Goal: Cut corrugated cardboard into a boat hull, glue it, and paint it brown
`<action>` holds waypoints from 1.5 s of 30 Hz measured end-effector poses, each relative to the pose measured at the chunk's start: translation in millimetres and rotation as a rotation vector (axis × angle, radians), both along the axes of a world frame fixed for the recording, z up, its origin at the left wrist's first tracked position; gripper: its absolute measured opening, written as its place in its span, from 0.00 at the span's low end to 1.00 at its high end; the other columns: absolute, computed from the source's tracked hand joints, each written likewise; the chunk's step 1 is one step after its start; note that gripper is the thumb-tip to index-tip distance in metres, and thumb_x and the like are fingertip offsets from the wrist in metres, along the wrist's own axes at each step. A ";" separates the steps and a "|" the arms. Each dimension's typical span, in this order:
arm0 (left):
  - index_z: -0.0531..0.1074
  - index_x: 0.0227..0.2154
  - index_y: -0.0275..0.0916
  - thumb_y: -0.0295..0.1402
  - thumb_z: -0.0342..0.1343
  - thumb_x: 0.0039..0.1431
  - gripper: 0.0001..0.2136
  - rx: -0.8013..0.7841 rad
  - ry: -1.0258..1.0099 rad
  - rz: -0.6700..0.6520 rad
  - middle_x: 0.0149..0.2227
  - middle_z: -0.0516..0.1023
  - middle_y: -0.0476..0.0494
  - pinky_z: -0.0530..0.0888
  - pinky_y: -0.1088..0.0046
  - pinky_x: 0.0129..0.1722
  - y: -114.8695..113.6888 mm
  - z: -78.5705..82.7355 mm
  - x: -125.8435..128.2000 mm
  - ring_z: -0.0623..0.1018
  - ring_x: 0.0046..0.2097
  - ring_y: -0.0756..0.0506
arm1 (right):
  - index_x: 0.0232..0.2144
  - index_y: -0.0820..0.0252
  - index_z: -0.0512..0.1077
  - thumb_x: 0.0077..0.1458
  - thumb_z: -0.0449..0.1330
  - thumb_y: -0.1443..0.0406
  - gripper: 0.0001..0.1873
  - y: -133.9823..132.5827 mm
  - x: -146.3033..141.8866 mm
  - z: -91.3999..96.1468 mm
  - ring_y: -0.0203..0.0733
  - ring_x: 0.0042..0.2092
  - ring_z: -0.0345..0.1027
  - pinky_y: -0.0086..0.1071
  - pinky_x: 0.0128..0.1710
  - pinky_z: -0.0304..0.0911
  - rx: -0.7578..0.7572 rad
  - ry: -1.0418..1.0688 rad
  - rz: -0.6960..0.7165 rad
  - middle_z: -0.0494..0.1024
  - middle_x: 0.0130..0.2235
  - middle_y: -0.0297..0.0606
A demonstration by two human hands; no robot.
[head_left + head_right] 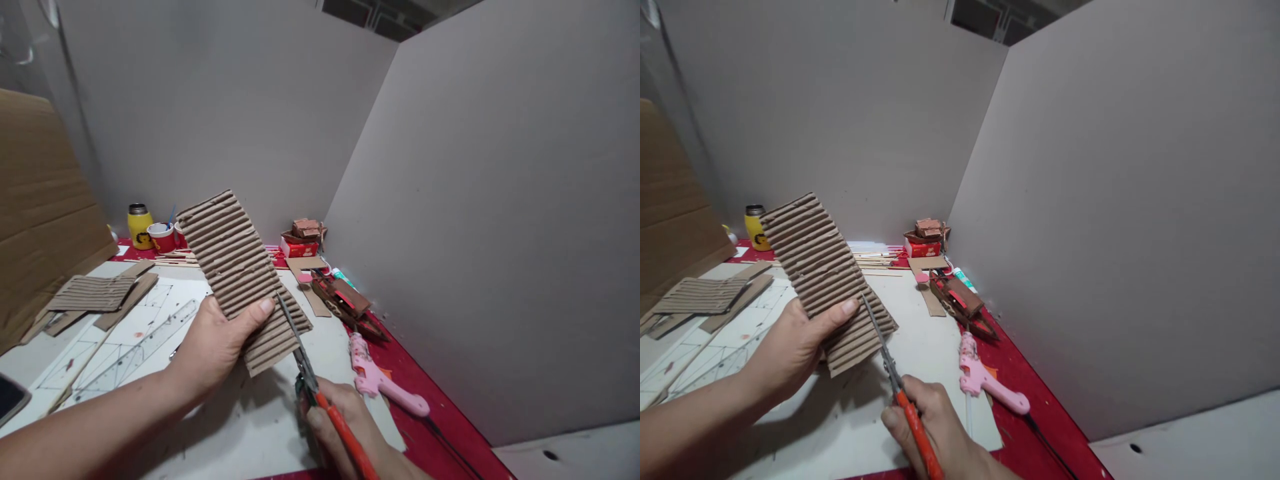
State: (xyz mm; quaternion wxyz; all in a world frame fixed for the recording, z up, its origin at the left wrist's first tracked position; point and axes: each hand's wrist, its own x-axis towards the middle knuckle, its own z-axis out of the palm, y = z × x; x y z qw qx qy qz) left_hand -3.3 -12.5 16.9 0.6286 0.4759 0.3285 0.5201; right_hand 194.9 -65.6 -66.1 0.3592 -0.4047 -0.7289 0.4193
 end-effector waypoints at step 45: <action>0.74 0.37 0.37 0.38 0.64 0.55 0.11 -0.060 0.000 0.032 0.37 0.79 0.45 0.77 0.63 0.44 -2.0 -2.8 0.1 0.79 0.39 0.44 | 0.27 0.58 0.60 0.61 0.47 0.44 0.25 8.5 1.0 -7.3 0.32 0.24 0.45 0.28 0.21 0.45 0.087 -0.009 0.035 0.53 0.23 0.28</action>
